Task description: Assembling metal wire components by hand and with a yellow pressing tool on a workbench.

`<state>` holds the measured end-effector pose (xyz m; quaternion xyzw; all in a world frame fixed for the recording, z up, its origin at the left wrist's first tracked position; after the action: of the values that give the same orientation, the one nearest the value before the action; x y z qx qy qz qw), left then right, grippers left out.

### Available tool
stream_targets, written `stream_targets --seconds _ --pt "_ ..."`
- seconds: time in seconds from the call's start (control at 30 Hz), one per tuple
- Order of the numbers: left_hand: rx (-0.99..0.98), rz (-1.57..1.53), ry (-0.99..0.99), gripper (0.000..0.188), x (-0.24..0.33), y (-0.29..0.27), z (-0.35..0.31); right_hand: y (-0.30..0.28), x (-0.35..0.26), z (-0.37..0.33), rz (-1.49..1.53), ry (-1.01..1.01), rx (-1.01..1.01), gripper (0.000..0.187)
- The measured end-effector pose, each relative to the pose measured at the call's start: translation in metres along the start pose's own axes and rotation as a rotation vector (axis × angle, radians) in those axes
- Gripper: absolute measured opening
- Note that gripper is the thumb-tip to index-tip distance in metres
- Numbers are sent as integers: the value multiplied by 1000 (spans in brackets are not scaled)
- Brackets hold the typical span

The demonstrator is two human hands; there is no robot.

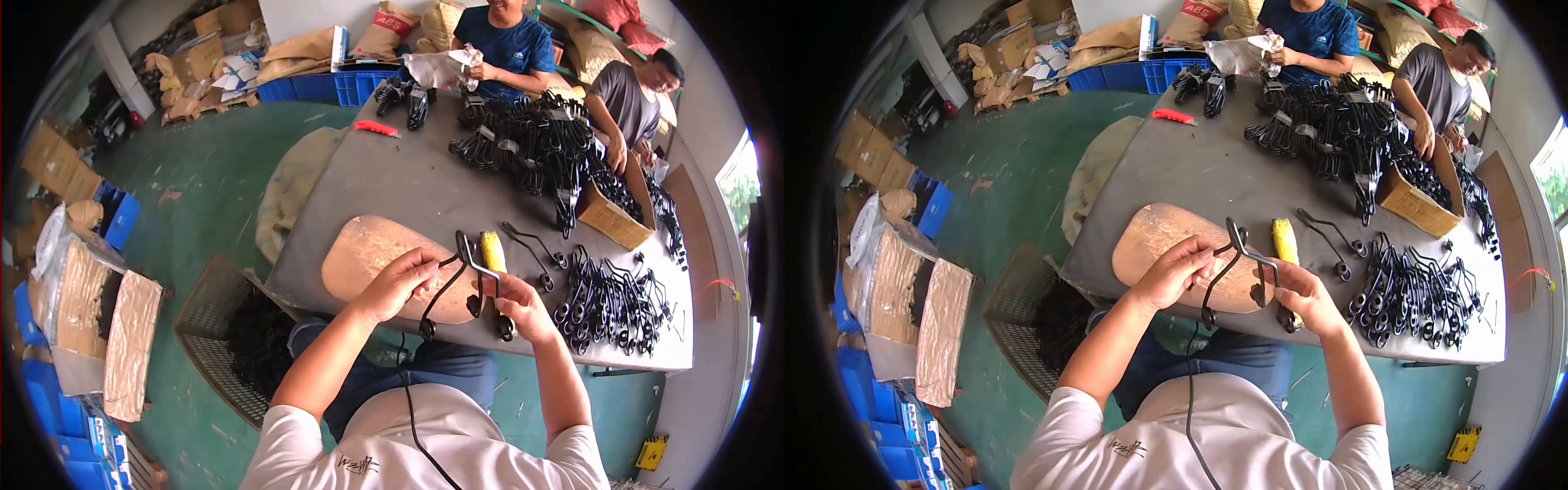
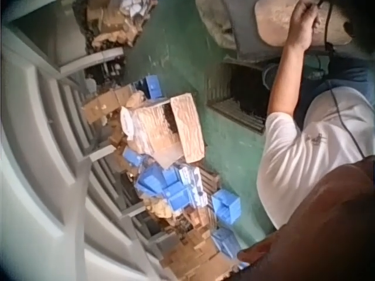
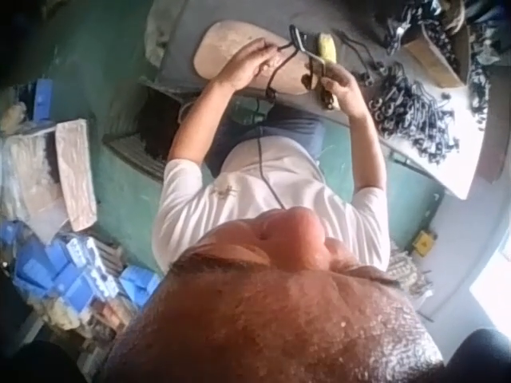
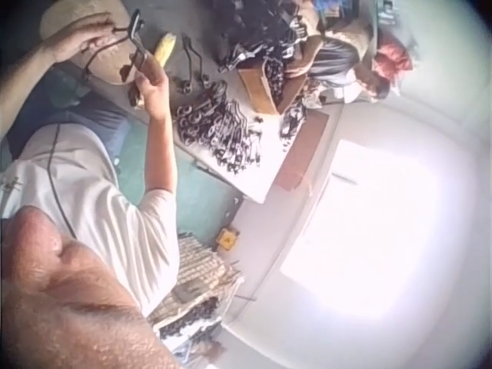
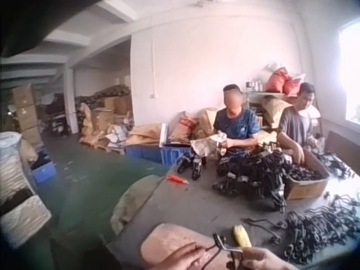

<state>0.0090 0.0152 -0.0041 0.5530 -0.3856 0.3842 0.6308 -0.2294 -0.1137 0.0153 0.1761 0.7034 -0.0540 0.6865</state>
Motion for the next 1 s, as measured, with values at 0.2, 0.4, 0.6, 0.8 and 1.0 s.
stream_targets --seconds 0.2,0.4,0.6,0.8,1.0 --pt "17 -270 26 19 4 7 7 24 -1 20 -863 -117 -46 56" --pt "76 -267 0 19 25 16 8 37 4 33 -1106 -451 -178 51" --pt "100 -337 54 20 56 13 -1 22 8 25 -1349 -489 0 44" --pt "283 -131 268 16 63 -7 0 -33 12 -5 -1495 -489 492 32" --pt "420 345 115 34 53 -1 -10 -73 -2 -26 -1571 -284 983 34"
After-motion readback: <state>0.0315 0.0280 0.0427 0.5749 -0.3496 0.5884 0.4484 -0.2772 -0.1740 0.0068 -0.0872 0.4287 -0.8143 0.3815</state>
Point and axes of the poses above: each hand's wrist, its own z-axis towards the middle knuckle, its own y-axis out of the palm, x = y × z, the point moved 1 cm from there along z, towards the middle knuckle, and after that the axes turned 10 degrees about -x, right-handed, at the moved point
